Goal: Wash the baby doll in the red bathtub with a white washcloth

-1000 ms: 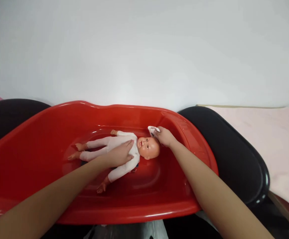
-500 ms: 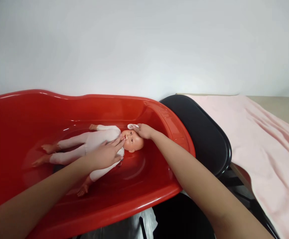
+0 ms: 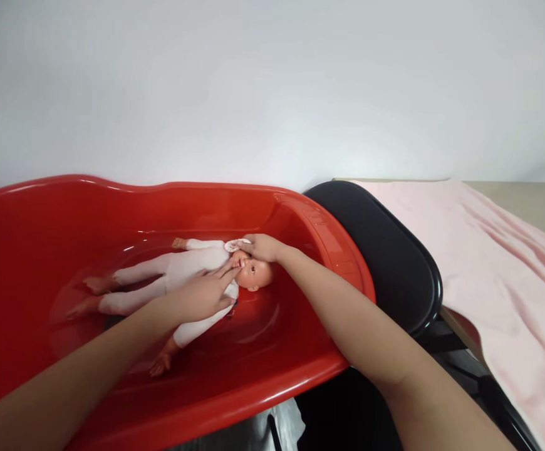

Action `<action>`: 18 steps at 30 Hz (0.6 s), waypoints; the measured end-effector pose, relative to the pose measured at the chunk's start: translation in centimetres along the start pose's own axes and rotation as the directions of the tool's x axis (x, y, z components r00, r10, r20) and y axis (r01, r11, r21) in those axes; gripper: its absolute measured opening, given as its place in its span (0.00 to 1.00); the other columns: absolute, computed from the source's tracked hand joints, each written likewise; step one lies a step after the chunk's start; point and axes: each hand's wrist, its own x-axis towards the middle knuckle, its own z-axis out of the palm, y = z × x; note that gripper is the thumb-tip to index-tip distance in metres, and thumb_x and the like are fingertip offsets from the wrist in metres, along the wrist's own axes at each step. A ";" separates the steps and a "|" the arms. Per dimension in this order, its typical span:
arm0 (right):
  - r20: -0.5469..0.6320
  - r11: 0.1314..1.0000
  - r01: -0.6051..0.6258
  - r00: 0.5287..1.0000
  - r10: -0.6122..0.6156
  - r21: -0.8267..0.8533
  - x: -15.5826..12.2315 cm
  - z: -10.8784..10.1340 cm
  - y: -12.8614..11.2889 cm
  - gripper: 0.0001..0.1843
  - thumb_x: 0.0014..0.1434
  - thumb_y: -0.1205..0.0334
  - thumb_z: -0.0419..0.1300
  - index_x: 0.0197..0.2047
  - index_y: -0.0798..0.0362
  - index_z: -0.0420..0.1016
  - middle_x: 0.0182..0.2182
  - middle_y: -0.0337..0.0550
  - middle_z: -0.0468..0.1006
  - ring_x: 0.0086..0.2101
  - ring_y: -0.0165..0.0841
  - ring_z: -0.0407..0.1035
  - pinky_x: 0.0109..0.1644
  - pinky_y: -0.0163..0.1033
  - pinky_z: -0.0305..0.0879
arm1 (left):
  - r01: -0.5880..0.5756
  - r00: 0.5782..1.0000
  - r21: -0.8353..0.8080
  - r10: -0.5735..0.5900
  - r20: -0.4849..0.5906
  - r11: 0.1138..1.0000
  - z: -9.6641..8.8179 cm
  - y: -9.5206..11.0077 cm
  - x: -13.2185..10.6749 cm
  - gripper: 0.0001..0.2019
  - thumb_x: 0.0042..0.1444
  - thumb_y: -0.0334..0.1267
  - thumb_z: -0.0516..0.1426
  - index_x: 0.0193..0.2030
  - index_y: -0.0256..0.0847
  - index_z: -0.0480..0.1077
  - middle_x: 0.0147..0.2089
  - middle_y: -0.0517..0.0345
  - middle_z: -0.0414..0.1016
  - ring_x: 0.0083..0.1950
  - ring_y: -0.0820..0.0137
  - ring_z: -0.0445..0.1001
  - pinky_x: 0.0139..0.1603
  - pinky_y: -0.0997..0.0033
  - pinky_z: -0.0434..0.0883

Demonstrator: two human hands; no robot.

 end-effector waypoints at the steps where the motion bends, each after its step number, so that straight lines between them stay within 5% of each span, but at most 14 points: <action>1: 0.004 1.000 0.029 1.000 -0.029 0.004 -0.1 0.0 -0.2 0.24 0.71 0.44 0.51 0.52 0.53 0.78 0.50 0.47 0.82 0.48 0.37 0.75 0.52 0.37 0.67 | 0.001 1.000 -0.001 -0.001 -0.006 1.000 0.0 0.0 0.0 0.39 0.64 0.42 0.50 0.79 0.40 0.39 0.80 0.46 0.35 0.78 0.52 0.47 0.72 0.46 0.55; 9: 0.143 0.979 0.199 0.971 -0.190 -0.046 -0.2 0.5 -1.3 0.23 0.69 0.43 0.53 0.44 0.52 0.79 0.40 0.43 0.83 0.38 0.33 0.74 0.44 0.36 0.67 | -0.058 0.998 0.083 0.059 -0.003 0.995 -0.4 0.2 -0.2 0.36 0.64 0.41 0.51 0.78 0.50 0.46 0.80 0.50 0.40 0.77 0.45 0.46 0.70 0.45 0.58; 18: 0.141 0.994 0.101 0.985 -0.095 -0.039 0.1 -0.6 0.1 0.30 0.68 0.36 0.50 0.49 0.53 0.79 0.47 0.47 0.82 0.42 0.36 0.75 0.47 0.37 0.67 | -0.034 0.998 0.099 0.029 0.047 0.995 -0.9 0.3 -0.4 0.35 0.64 0.41 0.51 0.78 0.53 0.47 0.80 0.50 0.35 0.73 0.45 0.58 0.65 0.50 0.64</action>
